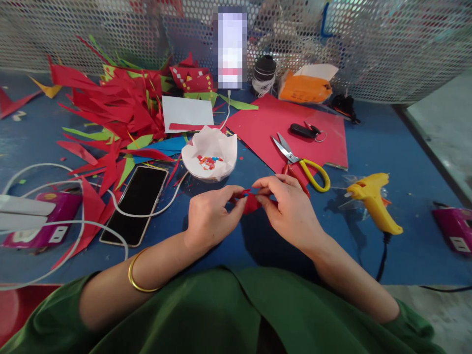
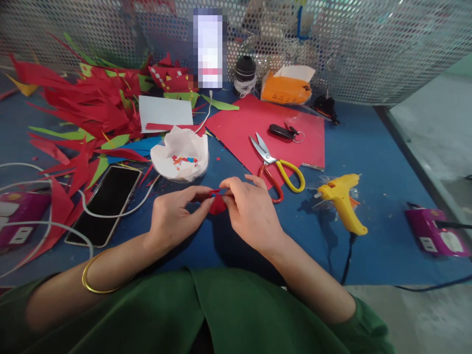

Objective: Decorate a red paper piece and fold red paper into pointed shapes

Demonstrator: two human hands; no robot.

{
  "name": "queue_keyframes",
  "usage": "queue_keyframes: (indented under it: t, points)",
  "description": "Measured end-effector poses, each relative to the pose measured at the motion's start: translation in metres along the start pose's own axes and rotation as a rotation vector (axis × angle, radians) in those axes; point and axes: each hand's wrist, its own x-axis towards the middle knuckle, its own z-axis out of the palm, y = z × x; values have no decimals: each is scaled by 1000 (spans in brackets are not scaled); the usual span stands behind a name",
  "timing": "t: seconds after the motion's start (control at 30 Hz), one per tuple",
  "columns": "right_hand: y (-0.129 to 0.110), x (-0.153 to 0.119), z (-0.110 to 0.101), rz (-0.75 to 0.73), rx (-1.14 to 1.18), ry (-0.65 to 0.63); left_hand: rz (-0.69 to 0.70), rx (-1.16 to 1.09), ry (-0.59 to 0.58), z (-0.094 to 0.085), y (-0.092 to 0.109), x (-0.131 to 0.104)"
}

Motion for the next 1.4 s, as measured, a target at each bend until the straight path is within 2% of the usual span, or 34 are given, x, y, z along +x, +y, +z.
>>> queue_keyframes:
  t: [0.2,0.33,0.57,0.63,0.93,1.4]
  points:
    - [-1,0,-1,6,7,7,26,20,11,0,0,-1]
    - [-2,0,-1,16,17,3,-24,-17,-12,-2,2,1]
    - [0,0,0,4,10,39,-283,-495,-108,-6,3,12]
    - [0,-1,0,0,14,39,-316,-553,-125,-5,3,14]
    - [-1,0,2,-14,23,8,-319,-567,-154,-2,2,12]
    - [1,-1,1,-1,23,71,-404,-672,-168,-2,3,15]
